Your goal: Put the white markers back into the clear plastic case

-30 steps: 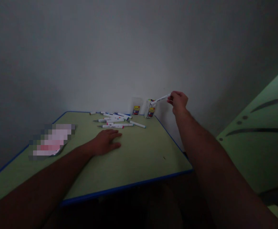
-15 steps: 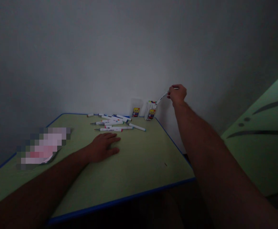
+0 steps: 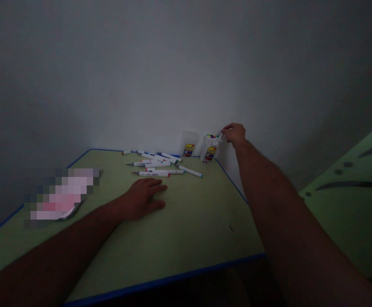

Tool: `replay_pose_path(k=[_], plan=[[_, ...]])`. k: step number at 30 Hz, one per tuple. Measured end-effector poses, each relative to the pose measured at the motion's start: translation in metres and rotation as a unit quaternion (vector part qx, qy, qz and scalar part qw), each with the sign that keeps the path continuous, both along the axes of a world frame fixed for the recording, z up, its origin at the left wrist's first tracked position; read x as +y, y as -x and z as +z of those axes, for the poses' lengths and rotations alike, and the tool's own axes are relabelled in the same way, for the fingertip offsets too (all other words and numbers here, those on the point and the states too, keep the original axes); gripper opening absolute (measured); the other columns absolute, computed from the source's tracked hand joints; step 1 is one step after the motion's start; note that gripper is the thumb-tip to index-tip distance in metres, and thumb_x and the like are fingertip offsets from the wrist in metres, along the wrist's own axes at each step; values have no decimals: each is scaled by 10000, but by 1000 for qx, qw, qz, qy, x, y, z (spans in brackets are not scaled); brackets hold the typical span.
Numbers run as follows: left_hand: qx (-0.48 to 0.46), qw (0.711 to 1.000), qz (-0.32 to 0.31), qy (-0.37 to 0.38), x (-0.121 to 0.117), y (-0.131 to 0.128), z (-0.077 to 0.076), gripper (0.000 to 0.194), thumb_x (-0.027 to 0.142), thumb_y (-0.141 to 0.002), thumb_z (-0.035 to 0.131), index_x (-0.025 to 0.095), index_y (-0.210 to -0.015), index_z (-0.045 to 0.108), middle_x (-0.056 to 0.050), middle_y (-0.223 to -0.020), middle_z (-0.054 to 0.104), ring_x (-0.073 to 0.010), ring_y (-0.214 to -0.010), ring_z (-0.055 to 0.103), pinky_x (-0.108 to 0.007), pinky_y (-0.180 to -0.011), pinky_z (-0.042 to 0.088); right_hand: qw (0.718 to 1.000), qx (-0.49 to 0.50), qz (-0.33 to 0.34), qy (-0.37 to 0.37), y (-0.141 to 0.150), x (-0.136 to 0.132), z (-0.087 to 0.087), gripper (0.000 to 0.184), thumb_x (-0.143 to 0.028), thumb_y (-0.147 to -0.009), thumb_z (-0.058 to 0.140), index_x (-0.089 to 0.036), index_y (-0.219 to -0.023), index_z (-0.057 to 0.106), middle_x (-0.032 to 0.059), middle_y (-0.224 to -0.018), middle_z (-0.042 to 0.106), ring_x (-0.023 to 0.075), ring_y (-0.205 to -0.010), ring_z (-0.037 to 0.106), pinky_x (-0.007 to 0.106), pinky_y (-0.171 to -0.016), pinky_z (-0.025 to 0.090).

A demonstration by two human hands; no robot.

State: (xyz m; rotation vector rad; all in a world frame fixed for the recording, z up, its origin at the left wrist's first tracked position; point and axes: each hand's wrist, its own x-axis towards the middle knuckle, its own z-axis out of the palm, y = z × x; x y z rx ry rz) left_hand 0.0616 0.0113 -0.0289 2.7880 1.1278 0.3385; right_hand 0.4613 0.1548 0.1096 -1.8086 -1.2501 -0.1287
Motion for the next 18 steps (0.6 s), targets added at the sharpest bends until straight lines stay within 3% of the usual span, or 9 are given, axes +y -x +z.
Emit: replay_pose_path(k=[6,18], plan=[[-17,1000,-4,-1,-1,1,0,588,543,-916,548,212,-1402,580,-157,-1495,514,-344,-1384,454,-533,-1134,353,995,-100,-10,23,2,7,-10,175,-182,-685,747,-149,-856,767,86,-887,744,239,-884,701,372,-878,545],[-27,1000,-5,3,-1,2,-1,584,537,-912,560,224,-1405,578,-146,-1494,517,-349,-1385,453,-544,-1132,356,978,-191,22,85,10,7,-15,156,-168,-687,770,-138,-839,785,121,-903,760,230,-864,708,332,-822,555]])
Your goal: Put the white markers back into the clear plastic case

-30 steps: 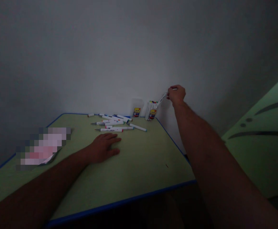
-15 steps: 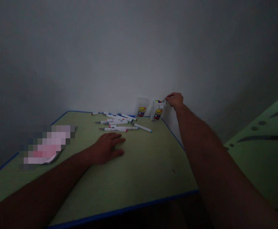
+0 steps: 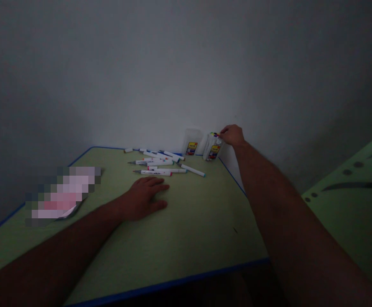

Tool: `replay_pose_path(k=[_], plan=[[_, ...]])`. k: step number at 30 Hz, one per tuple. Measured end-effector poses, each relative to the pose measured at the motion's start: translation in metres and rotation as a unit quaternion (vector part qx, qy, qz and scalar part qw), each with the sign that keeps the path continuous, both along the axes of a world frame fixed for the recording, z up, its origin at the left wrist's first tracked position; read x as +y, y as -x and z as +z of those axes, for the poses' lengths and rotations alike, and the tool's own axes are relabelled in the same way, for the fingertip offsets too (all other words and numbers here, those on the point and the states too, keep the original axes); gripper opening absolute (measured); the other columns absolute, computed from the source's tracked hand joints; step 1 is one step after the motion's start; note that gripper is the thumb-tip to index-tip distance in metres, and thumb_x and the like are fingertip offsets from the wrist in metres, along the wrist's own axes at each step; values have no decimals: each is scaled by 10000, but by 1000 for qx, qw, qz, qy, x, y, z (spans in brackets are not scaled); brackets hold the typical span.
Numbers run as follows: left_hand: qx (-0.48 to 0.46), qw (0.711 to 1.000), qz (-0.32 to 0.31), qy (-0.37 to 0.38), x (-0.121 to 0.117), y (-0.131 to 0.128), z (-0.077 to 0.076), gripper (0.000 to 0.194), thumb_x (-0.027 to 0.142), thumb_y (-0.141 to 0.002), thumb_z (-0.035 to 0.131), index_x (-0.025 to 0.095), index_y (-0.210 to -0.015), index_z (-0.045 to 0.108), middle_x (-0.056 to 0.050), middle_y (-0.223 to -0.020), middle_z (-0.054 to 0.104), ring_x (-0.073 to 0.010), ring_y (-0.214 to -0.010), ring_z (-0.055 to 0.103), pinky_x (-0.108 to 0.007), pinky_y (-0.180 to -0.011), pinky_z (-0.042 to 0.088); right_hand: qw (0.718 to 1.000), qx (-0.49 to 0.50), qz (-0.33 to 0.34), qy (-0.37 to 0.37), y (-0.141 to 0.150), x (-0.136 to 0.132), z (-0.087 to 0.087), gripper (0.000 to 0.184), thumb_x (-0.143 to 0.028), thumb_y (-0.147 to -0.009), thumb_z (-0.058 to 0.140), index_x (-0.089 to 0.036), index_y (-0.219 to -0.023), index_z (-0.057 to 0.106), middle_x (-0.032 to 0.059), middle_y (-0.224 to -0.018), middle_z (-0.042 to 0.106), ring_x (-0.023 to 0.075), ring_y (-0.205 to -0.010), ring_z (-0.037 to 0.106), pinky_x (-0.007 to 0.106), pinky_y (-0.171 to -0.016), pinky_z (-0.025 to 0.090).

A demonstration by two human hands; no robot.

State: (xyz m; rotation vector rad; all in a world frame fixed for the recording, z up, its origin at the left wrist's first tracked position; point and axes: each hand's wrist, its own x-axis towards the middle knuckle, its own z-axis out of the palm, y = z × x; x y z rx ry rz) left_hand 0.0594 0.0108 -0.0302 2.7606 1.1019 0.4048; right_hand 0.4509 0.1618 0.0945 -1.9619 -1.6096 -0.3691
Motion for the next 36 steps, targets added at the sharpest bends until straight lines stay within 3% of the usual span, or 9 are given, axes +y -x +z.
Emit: replay_pose_path(k=[8,12,17,25,36], plan=[[14,1000,5,-1,-2,-2,4,575,523,-908,565,224,-1399,581,-142,-1497,516,-338,-1386,452,-534,-1133,352,998,-42,-7,37,4,0,5,194,-141,-688,757,-135,-878,794,145,-974,761,300,-958,715,416,-891,561],[15,1000,7,6,-2,-2,4,580,523,-908,563,223,-1404,577,-142,-1507,505,-337,-1392,443,-532,-1138,344,999,-21,-3,26,4,-2,5,173,-136,-671,747,-204,-824,790,97,-930,770,319,-960,715,462,-886,571],[11,1000,1,-3,0,-1,2,594,548,-909,549,225,-1406,573,-145,-1506,505,-340,-1386,448,-533,-1133,345,1000,0,-4,15,1,-4,3,149,-136,-705,727,-144,-837,797,130,-905,766,292,-923,724,400,-884,559],[21,1000,5,5,0,-1,2,598,547,-913,545,225,-1416,563,-142,-1509,502,-338,-1391,441,-529,-1133,341,1000,16,22,2,3,-6,4,186,-116,-717,699,-174,-857,804,79,-875,766,236,-899,722,344,-856,555],[7,1000,1,-1,0,0,0,582,554,-913,542,239,-1402,572,-131,-1499,516,-338,-1388,446,-523,-1134,346,1000,-18,3,21,5,-10,5,194,-130,-730,688,-169,-878,806,108,-909,768,271,-918,722,358,-842,565]])
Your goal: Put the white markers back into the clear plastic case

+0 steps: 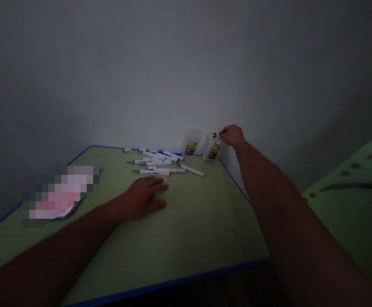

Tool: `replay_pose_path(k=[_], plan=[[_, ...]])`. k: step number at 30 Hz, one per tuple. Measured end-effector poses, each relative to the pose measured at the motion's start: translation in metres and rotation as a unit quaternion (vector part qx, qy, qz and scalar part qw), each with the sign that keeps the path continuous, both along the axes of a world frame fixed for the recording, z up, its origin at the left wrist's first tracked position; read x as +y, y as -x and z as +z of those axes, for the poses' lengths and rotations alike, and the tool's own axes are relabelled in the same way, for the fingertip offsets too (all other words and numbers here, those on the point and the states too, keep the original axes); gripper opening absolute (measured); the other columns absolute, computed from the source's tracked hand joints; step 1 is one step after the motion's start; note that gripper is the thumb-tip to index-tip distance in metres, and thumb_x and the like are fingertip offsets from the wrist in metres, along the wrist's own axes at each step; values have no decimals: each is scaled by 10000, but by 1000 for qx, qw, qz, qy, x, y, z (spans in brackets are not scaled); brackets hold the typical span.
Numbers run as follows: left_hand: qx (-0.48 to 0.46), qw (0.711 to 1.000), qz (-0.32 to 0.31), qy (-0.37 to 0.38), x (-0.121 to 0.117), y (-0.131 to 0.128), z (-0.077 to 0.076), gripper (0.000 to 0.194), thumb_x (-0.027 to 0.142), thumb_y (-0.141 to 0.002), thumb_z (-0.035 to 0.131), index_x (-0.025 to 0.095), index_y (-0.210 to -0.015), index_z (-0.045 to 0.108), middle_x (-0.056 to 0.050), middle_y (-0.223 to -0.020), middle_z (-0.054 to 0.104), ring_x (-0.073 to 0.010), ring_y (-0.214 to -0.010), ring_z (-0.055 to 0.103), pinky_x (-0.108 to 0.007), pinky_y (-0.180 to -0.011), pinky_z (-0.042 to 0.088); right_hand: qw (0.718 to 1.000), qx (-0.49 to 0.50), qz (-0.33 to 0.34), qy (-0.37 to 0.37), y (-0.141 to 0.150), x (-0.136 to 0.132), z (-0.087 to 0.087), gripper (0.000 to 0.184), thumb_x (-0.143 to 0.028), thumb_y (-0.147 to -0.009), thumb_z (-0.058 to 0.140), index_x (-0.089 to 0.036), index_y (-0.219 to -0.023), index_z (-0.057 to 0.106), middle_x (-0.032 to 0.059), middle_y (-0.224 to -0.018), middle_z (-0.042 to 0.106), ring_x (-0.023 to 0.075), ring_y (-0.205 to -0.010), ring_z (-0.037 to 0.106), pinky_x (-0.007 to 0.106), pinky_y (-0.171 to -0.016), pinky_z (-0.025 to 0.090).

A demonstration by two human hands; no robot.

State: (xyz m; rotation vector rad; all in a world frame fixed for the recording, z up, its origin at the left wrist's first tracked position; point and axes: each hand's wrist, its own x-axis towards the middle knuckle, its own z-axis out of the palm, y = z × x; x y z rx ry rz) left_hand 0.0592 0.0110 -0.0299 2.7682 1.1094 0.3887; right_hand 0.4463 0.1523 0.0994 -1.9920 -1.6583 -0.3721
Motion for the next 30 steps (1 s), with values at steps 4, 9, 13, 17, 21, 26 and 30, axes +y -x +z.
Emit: replay_pose_path(k=[4,9,13,17,21,26,30], plan=[[5,1000,3,1,0,0,-1,595,558,-911,547,241,-1414,565,-132,-1509,505,-336,-1396,437,-520,-1138,341,1000,-15,-4,-6,0,0,-1,172,-144,-710,710,-178,-852,800,107,-921,766,271,-919,719,353,-836,567],[17,1000,6,4,0,-1,0,599,553,-923,531,234,-1430,552,-134,-1520,490,-326,-1405,426,-512,-1148,327,999,-32,-7,-1,2,1,2,146,-140,-696,720,-165,-821,789,120,-929,762,273,-908,709,370,-846,569],[17,1000,5,1,-1,-1,0,605,564,-920,532,236,-1428,552,-134,-1519,492,-323,-1403,430,-509,-1147,330,1000,-29,-4,-5,3,4,2,133,-126,-693,721,-159,-809,776,125,-918,754,266,-904,703,368,-845,571],[8,1000,4,-2,-1,-1,0,593,562,-916,543,241,-1414,566,-133,-1508,505,-328,-1394,440,-516,-1140,341,1000,-22,-4,-8,4,4,0,128,-132,-705,727,-155,-824,770,130,-952,752,271,-922,705,379,-850,572],[3,1000,5,0,-2,-2,2,590,541,-910,565,231,-1412,568,-138,-1509,503,-338,-1393,439,-531,-1138,340,1000,-16,-13,-8,4,3,0,157,-113,-714,710,-146,-854,774,134,-963,753,272,-926,709,380,-848,574],[9,1000,4,5,-3,-2,4,587,539,-912,563,230,-1411,569,-142,-1511,500,-335,-1392,442,-526,-1137,342,1000,-10,-23,1,3,1,0,208,-98,-713,690,-129,-895,786,147,-971,755,270,-951,706,367,-880,562],[2,1000,5,1,-3,-1,2,581,535,-913,562,238,-1413,566,-133,-1514,498,-335,-1400,433,-521,-1140,339,1000,-2,-19,0,2,0,1,230,-117,-703,692,-139,-910,790,138,-991,758,272,-954,705,357,-866,561]])
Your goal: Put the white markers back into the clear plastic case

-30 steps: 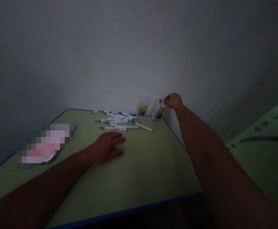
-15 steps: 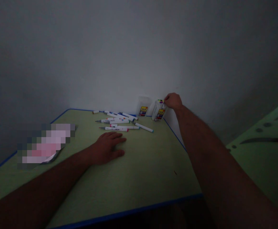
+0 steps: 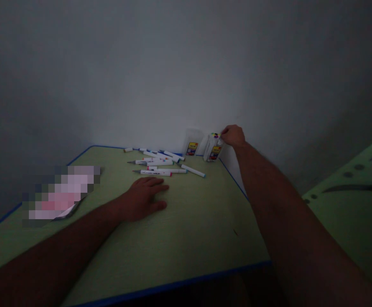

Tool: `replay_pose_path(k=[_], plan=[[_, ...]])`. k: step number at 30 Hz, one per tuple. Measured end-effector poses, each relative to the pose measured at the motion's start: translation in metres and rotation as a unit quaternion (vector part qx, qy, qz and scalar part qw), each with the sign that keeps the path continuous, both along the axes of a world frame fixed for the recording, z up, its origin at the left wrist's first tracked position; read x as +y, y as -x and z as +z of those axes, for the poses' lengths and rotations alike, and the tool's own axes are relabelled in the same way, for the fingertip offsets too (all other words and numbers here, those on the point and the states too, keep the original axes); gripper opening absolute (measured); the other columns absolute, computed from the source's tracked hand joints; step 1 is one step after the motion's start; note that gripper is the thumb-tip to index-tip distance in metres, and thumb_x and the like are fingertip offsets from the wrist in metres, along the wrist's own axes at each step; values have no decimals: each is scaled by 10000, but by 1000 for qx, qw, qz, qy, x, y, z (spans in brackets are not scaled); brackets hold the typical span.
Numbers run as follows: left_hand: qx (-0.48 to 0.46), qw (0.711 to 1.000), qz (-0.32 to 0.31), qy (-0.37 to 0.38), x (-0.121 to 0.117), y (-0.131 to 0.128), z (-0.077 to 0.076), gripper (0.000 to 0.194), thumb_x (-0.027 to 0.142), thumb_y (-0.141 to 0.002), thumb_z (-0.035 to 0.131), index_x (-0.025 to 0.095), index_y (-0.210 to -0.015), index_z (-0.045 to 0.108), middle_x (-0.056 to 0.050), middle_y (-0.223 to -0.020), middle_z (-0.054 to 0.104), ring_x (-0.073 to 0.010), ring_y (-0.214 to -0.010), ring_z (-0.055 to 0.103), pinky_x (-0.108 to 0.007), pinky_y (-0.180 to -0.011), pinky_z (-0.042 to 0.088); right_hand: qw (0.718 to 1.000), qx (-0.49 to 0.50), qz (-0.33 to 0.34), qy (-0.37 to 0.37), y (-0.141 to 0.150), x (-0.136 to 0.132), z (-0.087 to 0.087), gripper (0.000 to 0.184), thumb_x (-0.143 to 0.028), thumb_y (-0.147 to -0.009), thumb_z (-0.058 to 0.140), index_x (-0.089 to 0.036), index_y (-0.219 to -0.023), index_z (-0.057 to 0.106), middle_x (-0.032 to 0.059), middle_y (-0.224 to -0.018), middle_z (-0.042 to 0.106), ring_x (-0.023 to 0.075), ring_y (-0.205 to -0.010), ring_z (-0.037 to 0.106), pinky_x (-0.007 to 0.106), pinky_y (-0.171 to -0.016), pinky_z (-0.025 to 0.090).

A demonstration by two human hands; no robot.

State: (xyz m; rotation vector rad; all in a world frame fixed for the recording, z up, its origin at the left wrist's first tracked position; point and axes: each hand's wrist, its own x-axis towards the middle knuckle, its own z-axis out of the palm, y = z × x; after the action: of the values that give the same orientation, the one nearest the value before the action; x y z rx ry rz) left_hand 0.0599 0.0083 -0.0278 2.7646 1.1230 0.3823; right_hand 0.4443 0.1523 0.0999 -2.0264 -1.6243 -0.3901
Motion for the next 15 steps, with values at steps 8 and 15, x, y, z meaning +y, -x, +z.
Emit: replay_pose_path(k=[8,15], plan=[[16,1000,1,4,1,-1,0,604,555,-923,532,218,-1424,558,-148,-1518,490,-341,-1405,425,-527,-1141,333,996,50,73,-32,-3,3,1,231,-111,-710,677,-168,-893,805,79,-899,770,209,-862,707,315,-821,546],[18,1000,1,2,3,1,-3,596,548,-923,533,229,-1426,551,-139,-1516,494,-330,-1402,431,-518,-1139,335,992,54,112,21,1,0,1,191,-116,-745,672,-184,-842,822,72,-848,772,193,-813,704,289,-764,542]])
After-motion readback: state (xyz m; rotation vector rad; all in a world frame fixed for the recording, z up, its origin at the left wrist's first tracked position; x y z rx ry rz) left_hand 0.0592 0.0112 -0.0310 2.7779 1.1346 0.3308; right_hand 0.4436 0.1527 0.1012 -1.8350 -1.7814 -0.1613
